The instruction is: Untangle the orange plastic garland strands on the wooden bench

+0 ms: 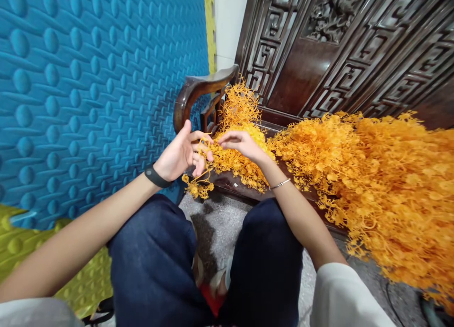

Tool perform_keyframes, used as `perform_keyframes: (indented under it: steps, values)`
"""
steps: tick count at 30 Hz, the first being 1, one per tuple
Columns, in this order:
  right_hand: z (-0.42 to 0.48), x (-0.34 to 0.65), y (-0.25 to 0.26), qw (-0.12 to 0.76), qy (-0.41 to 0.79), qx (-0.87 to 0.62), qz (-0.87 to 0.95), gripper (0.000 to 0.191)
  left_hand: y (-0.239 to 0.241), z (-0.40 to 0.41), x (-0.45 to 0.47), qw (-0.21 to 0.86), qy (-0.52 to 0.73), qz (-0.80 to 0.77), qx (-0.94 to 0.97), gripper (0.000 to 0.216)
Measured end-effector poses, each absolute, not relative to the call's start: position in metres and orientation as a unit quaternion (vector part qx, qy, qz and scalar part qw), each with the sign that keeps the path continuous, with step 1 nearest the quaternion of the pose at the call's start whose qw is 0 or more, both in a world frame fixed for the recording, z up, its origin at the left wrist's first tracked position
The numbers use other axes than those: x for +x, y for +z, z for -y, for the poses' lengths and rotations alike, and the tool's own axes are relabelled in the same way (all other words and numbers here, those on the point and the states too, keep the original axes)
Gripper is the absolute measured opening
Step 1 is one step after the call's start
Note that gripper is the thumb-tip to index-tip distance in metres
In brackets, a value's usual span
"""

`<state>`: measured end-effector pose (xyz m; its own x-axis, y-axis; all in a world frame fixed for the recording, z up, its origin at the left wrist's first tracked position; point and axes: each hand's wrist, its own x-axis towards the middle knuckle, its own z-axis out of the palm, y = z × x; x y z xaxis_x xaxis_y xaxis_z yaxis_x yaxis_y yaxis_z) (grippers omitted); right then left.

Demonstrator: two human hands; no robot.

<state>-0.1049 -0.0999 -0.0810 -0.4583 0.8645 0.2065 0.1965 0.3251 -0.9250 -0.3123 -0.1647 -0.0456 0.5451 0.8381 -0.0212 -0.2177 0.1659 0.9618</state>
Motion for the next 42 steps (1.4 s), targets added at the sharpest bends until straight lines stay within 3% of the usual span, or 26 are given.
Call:
perform_keyframes:
  steps: [3, 10, 15, 19, 25, 42]
  values:
    - [0.125, -0.125, -0.076, 0.3, 0.588, -0.282, 0.696, 0.019, -0.043, 0.165, -0.312, 0.711, 0.389, -0.276, 0.516, 0.069]
    - [0.145, -0.147, -0.073, 0.346, 0.67, -0.261, 0.603, 0.019, -0.041, 0.172, -0.314, 0.688, 0.401, -0.312, 0.519, 0.067]
    - [0.146, -0.146, -0.071, 0.367, 0.663, -0.263, 0.597, 0.015, -0.041, 0.178, -0.313, 0.655, 0.402, -0.284, 0.573, 0.048]
    - [0.145, -0.147, -0.07, 0.462, 0.602, -0.289, 0.583, 0.009, -0.042, 0.179, -0.312, 0.636, 0.397, -0.292, 0.593, 0.033]
    - [0.148, -0.156, -0.07, 0.507, 0.551, -0.381, 0.542, 0.008, -0.048, 0.176, -0.306, 0.558, 0.396, -0.368, 0.63, 0.051]
    - [0.13, -0.176, -0.065, 0.586, 0.487, -0.467, 0.448, 0.014, -0.042, 0.167, -0.283, 0.637, 0.476, -0.359, 0.489, 0.052]
